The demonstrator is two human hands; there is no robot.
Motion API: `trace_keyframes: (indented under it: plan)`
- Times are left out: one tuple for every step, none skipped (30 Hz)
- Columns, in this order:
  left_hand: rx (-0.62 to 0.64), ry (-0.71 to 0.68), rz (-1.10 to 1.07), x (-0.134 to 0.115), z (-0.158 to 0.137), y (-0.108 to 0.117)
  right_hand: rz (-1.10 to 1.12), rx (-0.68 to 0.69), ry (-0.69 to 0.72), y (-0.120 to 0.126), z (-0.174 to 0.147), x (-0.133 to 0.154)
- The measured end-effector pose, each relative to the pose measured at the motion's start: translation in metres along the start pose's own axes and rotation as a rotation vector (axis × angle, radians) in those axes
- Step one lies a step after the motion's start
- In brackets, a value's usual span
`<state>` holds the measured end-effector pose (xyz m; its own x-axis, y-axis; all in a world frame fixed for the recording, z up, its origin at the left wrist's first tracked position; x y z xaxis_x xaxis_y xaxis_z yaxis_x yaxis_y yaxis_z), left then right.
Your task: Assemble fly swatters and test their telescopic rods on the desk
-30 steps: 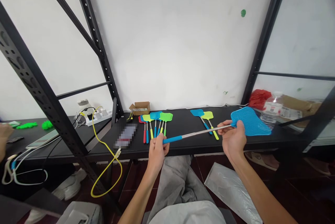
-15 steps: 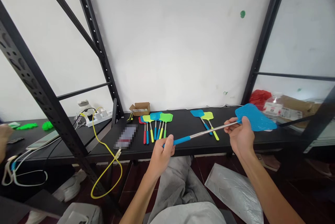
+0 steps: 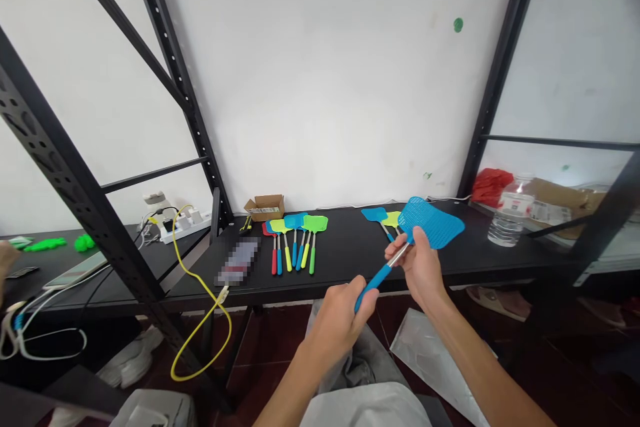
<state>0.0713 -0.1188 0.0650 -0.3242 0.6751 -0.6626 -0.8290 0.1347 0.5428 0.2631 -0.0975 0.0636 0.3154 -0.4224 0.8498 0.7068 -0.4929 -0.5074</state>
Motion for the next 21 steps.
trace_keyframes:
  plan:
    - [0.004, 0.006, 0.016, 0.0, 0.001, -0.003, 0.007, 0.014, 0.008, -0.002, -0.003, 0.0]
    - [0.002, 0.011, 0.029, 0.001, 0.001, -0.004, 0.003, 0.04, 0.004, -0.003, -0.005, 0.0]
    - [-0.001, 0.008, 0.043, 0.002, 0.002, -0.004, -0.003, 0.064, -0.002, -0.002, -0.005, 0.0]
    - [-0.002, 0.003, 0.057, 0.004, 0.003, -0.003, -0.009, 0.09, -0.016, -0.001, -0.004, 0.0]
    - [-0.004, 0.0, 0.071, 0.004, 0.004, -0.002, -0.014, 0.111, -0.031, 0.0, -0.003, 0.0]
    - [-0.005, -0.001, 0.084, 0.005, 0.005, 0.0, -0.017, 0.123, -0.04, 0.001, -0.002, -0.001]
    - [-0.002, 0.003, 0.097, 0.005, 0.005, 0.0, -0.021, 0.133, -0.044, 0.001, -0.002, -0.002]
    - [0.003, 0.006, 0.111, 0.005, 0.005, 0.0, -0.032, 0.153, -0.048, 0.0, -0.003, -0.004]
    - [0.011, 0.009, 0.125, 0.005, 0.005, 0.0, -0.054, 0.188, -0.056, -0.003, -0.006, -0.008]
    - [0.016, 0.011, 0.134, 0.004, 0.005, -0.002, -0.09, 0.239, -0.067, -0.007, -0.01, -0.011]
    - [0.015, 0.017, 0.139, 0.004, 0.005, -0.003, -0.137, 0.3, -0.081, -0.011, -0.016, -0.016]
    - [0.007, 0.027, 0.14, 0.004, 0.004, -0.004, -0.191, 0.363, -0.096, -0.015, -0.022, -0.02]
    - [-0.008, 0.04, 0.14, 0.005, 0.004, -0.005, -0.244, 0.421, -0.109, -0.019, -0.029, -0.024]
    - [-0.027, 0.058, 0.137, 0.006, 0.004, -0.006, -0.291, 0.466, -0.118, -0.022, -0.035, -0.028]
    - [-0.045, 0.078, 0.135, 0.007, 0.004, -0.007, -0.323, 0.5, -0.132, -0.024, -0.04, -0.031]
    - [-0.06, 0.099, 0.135, 0.009, 0.004, -0.007, -0.339, 0.526, -0.151, -0.025, -0.044, -0.034]
    - [-0.069, 0.119, 0.136, 0.011, 0.004, -0.008, -0.343, 0.542, -0.177, -0.025, -0.046, -0.036]
    - [-0.071, 0.137, 0.137, 0.012, 0.003, -0.008, -0.342, 0.548, -0.208, -0.024, -0.047, -0.038]
    - [-0.067, 0.155, 0.136, 0.014, 0.003, -0.009, -0.345, 0.542, -0.237, -0.022, -0.047, -0.04]
    - [-0.054, 0.173, 0.132, 0.015, 0.002, -0.01, -0.355, 0.531, -0.258, -0.02, -0.045, -0.042]
    - [-0.037, 0.194, 0.123, 0.016, 0.002, -0.012, -0.371, 0.52, -0.269, -0.018, -0.043, -0.043]
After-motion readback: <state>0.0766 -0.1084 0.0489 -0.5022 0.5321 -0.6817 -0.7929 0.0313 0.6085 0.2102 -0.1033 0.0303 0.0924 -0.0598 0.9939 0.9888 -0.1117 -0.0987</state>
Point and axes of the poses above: each hand's wrist, its own z-axis towards the middle knuckle, its own y-axis out of the back of the hand, x = y × z, the point moved 3 cm from there along z, towards the middle knuckle, and after that the axes turned 10 degrees about -x, right-handed, at the moved point
